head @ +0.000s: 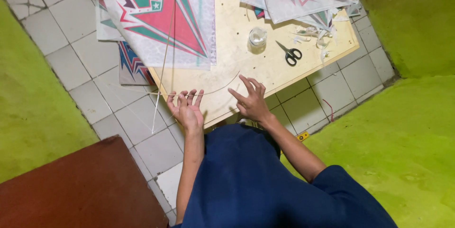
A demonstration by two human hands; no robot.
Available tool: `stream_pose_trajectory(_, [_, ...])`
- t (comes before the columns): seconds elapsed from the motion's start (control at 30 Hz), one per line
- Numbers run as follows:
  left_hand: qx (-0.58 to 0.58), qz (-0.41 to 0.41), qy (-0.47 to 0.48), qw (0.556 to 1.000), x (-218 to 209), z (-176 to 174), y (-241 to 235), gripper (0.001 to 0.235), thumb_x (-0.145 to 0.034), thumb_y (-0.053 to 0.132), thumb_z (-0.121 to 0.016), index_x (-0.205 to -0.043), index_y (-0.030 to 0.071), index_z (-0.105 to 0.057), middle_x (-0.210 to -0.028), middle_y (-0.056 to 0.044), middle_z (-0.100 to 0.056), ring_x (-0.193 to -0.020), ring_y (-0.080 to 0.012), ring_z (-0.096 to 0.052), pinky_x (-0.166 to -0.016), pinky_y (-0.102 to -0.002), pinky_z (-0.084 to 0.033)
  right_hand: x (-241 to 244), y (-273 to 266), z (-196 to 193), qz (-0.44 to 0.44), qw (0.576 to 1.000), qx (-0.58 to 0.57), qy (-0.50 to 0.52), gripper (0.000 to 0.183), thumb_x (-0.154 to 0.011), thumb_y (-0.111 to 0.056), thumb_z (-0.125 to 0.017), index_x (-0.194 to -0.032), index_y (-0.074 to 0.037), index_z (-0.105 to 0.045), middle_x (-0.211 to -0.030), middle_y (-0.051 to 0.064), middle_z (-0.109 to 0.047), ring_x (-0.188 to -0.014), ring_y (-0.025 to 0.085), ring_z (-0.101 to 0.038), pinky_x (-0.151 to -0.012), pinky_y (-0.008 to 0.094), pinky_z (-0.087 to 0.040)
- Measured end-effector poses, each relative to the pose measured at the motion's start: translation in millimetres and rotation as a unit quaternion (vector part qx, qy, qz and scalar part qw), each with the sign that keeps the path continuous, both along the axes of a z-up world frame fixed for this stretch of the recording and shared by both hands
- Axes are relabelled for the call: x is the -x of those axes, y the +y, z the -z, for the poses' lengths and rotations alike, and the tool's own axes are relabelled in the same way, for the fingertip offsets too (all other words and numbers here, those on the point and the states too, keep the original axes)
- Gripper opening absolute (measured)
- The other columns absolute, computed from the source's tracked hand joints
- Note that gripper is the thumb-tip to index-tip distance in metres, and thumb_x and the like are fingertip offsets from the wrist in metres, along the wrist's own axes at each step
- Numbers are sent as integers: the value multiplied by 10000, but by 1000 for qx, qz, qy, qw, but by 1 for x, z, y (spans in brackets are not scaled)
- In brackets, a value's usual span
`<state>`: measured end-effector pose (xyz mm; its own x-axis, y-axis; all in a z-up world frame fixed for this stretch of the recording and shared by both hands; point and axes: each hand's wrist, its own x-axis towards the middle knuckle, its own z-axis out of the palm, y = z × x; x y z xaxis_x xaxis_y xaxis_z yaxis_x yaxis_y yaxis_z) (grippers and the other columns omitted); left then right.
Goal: Assembling kites by attaching bamboo frames to paper and stringing the frames at a fast pace.
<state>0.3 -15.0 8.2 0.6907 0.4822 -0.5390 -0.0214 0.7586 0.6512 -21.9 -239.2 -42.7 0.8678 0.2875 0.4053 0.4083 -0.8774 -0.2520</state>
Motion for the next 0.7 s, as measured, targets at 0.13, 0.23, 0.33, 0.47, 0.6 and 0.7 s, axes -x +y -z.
stream_pose_trajectory(0.13, [-11, 8, 8, 1000, 5, -8, -1, 171, -1114, 109, -397, -1261, 183, -444, -991, -110, -551, -923, -353, -709, -927, -738, -580, -37, -60, 13, 18, 997, -66, 24, 591, -810, -231, -623, -1365, -437, -637, -1524, 121, -455, -1351, 336, -413, -1070, 468, -302])
stream_pose_trajectory(0.23, [-17, 1, 19, 1000, 10, -8, 1, 182, -1113, 107, -395, -1276, 176, -437, -997, -105, -553, -919, -347, -705, -928, -719, -584, -95, -91, 18, 88, 996, -14, -22, 622, -864, -376, -720, -1469, -318, -587, -1442, 134, -530, -1292, 344, -492, -1022, 506, -380])
stream_pose_trajectory(0.33, [-12, 3, 31, 999, 16, -9, -6, 186, -1111, 108, -393, -1284, 167, -429, -1013, -118, -543, -948, -365, -696, -932, -734, -572, -141, -98, -13, 138, 984, -26, 105, 820, -849, -398, -787, -1576, -206, -459, -1574, 169, -405, -1384, 410, -423, -991, 582, -453])
stream_pose_trajectory(0.47, [-11, 0, 37, 999, 25, -8, -18, 178, -1110, 104, -403, -1278, 157, -424, -1013, -126, -547, -941, -363, -699, -928, -725, -580, -174, -104, -1, 113, 959, -111, 236, 1172, -769, -397, -906, -1648, -103, -189, -1550, 231, -418, -1388, 429, -471, -1111, 564, -437])
stream_pose_trajectory(0.6, [-6, -31, 47, 998, 36, 11, -34, 187, -1107, 109, -417, -1280, 177, -434, -996, -111, -562, -927, -361, -700, -906, -710, -592, -178, -109, 5, -26, 985, -148, 88, 1161, -670, -126, -923, -1626, -59, -269, -1415, 213, -588, -1287, 377, -583, -1137, 434, -451])
stream_pose_trajectory(0.7, [6, -39, 63, 997, 42, 13, -51, 156, -1109, 116, -418, -1253, 173, -442, -1004, -123, -554, -951, -374, -693, -936, -725, -577, -174, -118, 0, -103, 982, -157, 36, 1108, -641, -14, -895, -1590, 16, -324, -1426, 198, -581, -1257, 376, -581, -1120, 435, -468])
